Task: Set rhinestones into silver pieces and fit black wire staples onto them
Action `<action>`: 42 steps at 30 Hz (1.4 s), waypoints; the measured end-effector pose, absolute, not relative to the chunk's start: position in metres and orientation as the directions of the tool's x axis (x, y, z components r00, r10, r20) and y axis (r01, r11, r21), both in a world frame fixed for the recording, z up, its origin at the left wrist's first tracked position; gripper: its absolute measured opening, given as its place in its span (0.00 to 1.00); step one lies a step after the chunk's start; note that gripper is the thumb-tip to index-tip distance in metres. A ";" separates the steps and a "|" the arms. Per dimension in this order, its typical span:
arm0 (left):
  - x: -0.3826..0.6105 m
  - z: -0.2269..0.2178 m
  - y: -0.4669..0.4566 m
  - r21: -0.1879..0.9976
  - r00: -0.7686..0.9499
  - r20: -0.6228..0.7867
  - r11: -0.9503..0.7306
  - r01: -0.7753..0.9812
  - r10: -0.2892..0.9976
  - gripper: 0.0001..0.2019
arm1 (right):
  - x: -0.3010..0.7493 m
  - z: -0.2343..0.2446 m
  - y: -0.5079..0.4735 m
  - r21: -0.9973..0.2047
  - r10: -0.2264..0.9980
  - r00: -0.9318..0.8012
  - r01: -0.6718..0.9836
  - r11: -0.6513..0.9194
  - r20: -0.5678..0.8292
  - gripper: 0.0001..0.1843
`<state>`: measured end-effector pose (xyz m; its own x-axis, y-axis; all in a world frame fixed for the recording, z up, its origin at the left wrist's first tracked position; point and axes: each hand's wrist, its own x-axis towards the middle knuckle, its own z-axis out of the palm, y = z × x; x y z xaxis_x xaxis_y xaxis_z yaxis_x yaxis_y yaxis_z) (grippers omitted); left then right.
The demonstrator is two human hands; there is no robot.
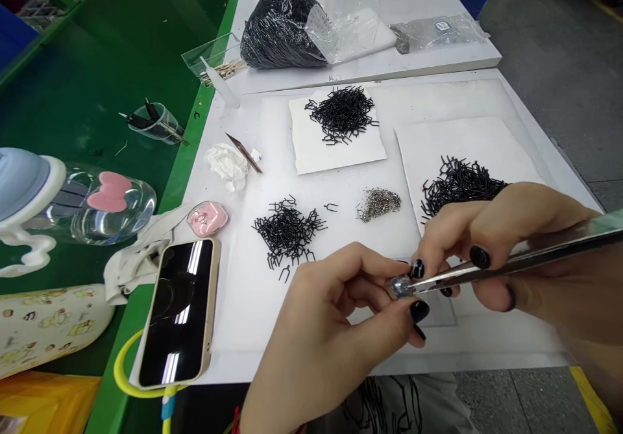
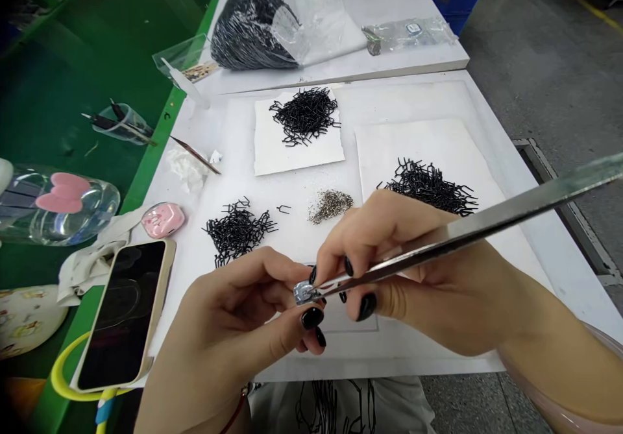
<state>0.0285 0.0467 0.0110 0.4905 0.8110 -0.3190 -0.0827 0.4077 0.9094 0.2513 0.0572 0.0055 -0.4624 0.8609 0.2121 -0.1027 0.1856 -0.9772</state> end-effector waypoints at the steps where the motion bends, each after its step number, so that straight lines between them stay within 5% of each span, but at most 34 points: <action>1: 0.029 0.011 0.047 0.912 0.491 -0.315 0.402 -0.081 0.812 0.06 | 0.251 0.005 0.057 -0.978 0.864 -0.458 -0.093 0.188 0.209 0.06; 24: 0.031 0.012 0.047 0.910 0.473 -0.326 0.408 -0.079 0.819 0.06 | 0.251 0.010 0.058 -0.970 0.888 -0.389 -0.094 0.225 0.244 0.08; 32: 0.030 0.013 0.050 0.931 0.480 -0.306 0.363 -0.028 0.822 0.06 | 0.249 -0.001 0.075 -0.871 0.997 0.028 0.488 0.046 0.068 0.05; 42: 0.031 0.013 0.050 0.923 0.483 -0.329 0.385 -0.020 0.812 0.06 | 0.249 -0.009 0.085 -0.795 0.997 0.008 0.603 -0.066 -0.076 0.03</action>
